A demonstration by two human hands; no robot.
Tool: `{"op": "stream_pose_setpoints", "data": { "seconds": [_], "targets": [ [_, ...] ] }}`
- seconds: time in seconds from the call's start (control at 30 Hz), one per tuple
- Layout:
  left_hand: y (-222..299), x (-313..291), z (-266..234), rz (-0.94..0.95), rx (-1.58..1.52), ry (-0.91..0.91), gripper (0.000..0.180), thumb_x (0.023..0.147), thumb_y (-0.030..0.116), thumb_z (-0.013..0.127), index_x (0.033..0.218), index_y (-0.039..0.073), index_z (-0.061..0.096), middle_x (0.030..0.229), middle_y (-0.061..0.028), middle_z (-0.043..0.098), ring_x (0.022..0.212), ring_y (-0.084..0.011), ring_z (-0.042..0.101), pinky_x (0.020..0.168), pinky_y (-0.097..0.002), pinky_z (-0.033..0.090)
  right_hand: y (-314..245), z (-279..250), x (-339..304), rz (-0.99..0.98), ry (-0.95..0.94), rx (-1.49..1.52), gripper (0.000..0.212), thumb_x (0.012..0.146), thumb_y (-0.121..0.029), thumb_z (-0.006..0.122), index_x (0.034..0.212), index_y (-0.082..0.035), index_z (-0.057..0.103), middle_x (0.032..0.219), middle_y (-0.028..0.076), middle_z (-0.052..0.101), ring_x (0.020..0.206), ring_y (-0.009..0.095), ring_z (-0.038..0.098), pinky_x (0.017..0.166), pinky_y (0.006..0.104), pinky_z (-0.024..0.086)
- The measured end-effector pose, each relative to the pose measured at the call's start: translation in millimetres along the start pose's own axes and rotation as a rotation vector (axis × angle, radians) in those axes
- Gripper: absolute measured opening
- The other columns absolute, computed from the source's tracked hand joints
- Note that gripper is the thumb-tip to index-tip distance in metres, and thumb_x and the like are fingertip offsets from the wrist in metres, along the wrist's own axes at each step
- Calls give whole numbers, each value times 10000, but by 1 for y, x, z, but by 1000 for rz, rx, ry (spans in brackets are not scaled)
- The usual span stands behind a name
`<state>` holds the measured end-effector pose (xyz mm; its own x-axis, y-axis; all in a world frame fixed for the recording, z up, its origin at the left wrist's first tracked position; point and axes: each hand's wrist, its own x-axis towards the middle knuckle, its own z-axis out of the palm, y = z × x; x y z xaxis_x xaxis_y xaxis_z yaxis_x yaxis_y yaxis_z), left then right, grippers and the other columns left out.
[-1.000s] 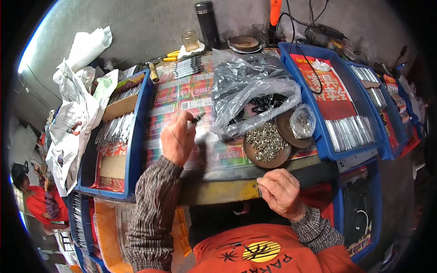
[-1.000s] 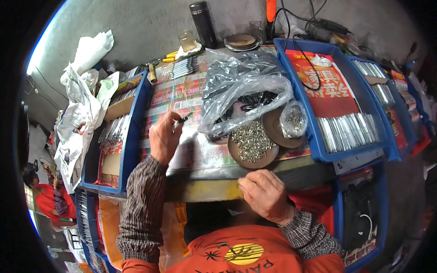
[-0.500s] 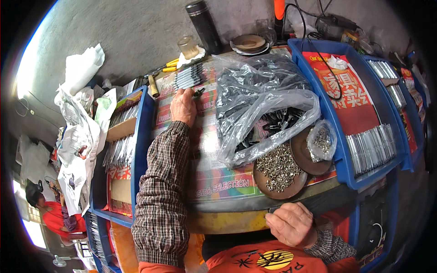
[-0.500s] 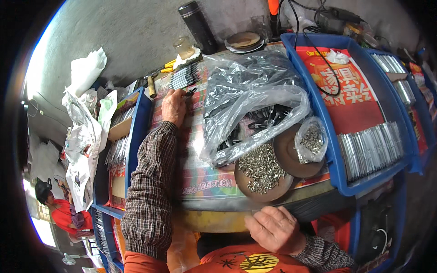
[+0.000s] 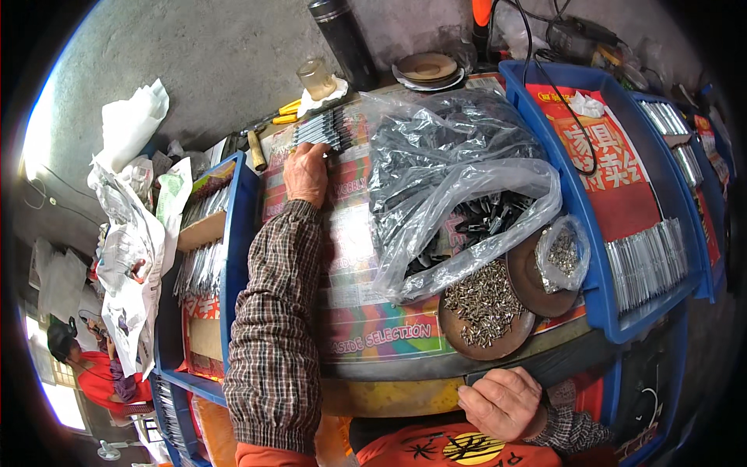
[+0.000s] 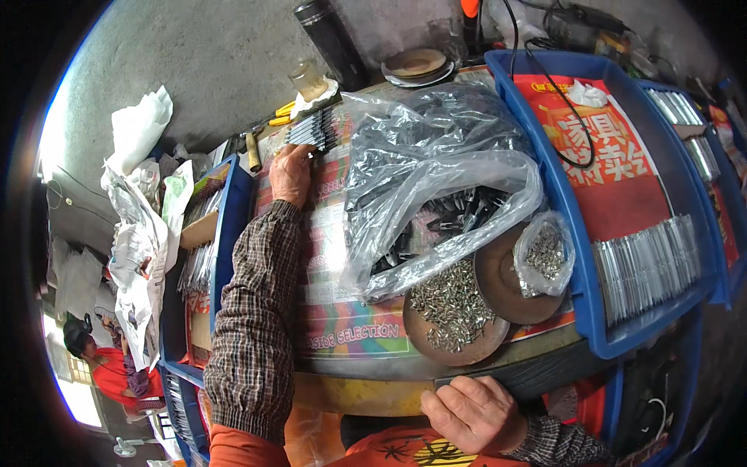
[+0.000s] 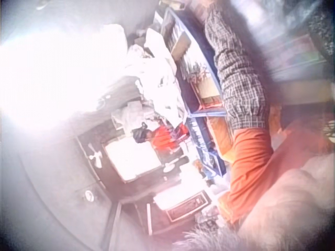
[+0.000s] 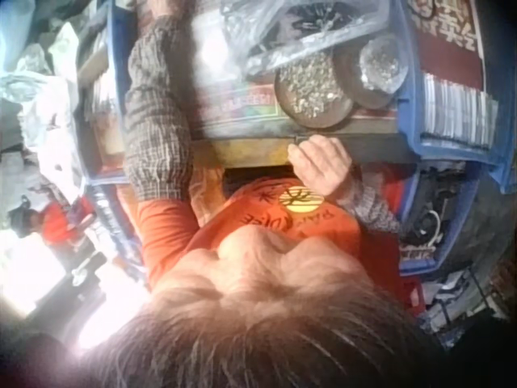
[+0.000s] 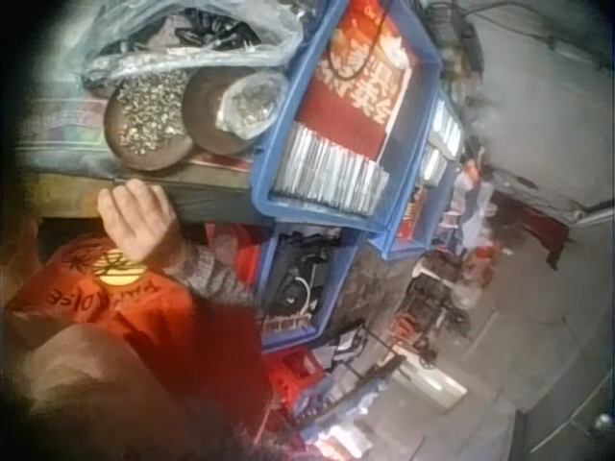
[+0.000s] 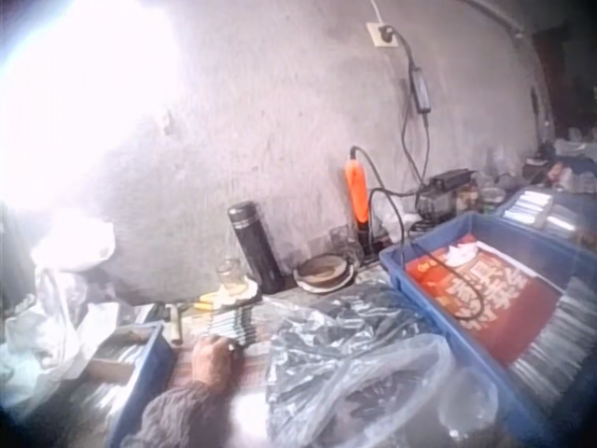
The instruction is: The person assembles small components by taking metal pieces from trays, fitting them together with plastic parts by hand, and inserting small fasteners.
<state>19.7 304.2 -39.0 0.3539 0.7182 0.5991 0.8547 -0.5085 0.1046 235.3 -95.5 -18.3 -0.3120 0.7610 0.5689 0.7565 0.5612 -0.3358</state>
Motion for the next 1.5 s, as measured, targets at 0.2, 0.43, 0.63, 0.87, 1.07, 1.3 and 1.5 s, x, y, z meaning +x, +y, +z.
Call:
{"op": "stream_pose_setpoints", "data": {
  "seconds": [0.2, 0.43, 0.63, 0.87, 1.07, 1.3, 1.5],
  "targets": [
    [-3, 2, 4, 12, 95, 35, 159, 795, 107, 593, 910, 158, 691, 889, -96, 640, 906, -320, 608, 796, -430, 473, -2, 0, 2, 4, 29, -30, 221, 782, -142, 690, 986, -69, 645, 862, 15, 592, 801, 188, 592, 634, 312, 479],
    [5, 8, -38, 96, 92, -87, 156, 802, 100, 577, 902, 146, 686, 912, -131, 636, 879, -331, 638, 733, -446, 497, -2, 5, 7, -32, 48, -43, 258, 735, -91, 707, 982, -53, 644, 840, 49, 599, 763, 231, 599, 619, 358, 473],
    [-6, 13, -129, 199, 170, -89, 94, 823, 136, 599, 867, 88, 667, 791, -137, 656, 779, -333, 662, 668, -434, 530, -5, 8, 4, -26, 41, -55, 197, 767, -81, 683, 950, -19, 645, 828, 91, 596, 763, 289, 591, 665, 401, 485],
    [-48, -82, -202, 61, 150, -95, 66, 804, 154, 617, 780, 95, 633, 701, -129, 630, 702, -345, 638, 607, -442, 497, -5, 16, 3, -29, 108, -55, 160, 773, -2, 637, 933, -12, 630, 824, 118, 599, 747, 308, 571, 705, 406, 479],
    [-78, -155, -224, -321, 0, -354, 105, 763, 199, 672, 780, 102, 710, 698, -107, 684, 652, -250, 679, 634, -363, 530, -5, 19, 5, 0, 87, -125, 158, 777, 11, 643, 933, -7, 632, 798, 119, 583, 734, 311, 564, 693, 415, 472],
    [-85, -189, -226, -327, -185, -535, 206, 719, 254, 703, 758, 52, 716, 713, -122, 689, 676, -277, 674, 653, -379, 533, -5, 21, 5, 12, 61, -204, 179, 745, 60, 642, 915, 4, 633, 804, 129, 573, 748, 317, 548, 699, 416, 457],
    [-78, -192, -224, -297, -141, -568, 244, 672, 273, 728, 748, 44, 692, 736, -137, 672, 731, -301, 668, 673, -412, 518, -6, 22, 7, 37, 33, -245, 147, 776, 60, 604, 912, 8, 619, 834, 135, 570, 775, 319, 543, 744, 423, 435]
  ]
}}
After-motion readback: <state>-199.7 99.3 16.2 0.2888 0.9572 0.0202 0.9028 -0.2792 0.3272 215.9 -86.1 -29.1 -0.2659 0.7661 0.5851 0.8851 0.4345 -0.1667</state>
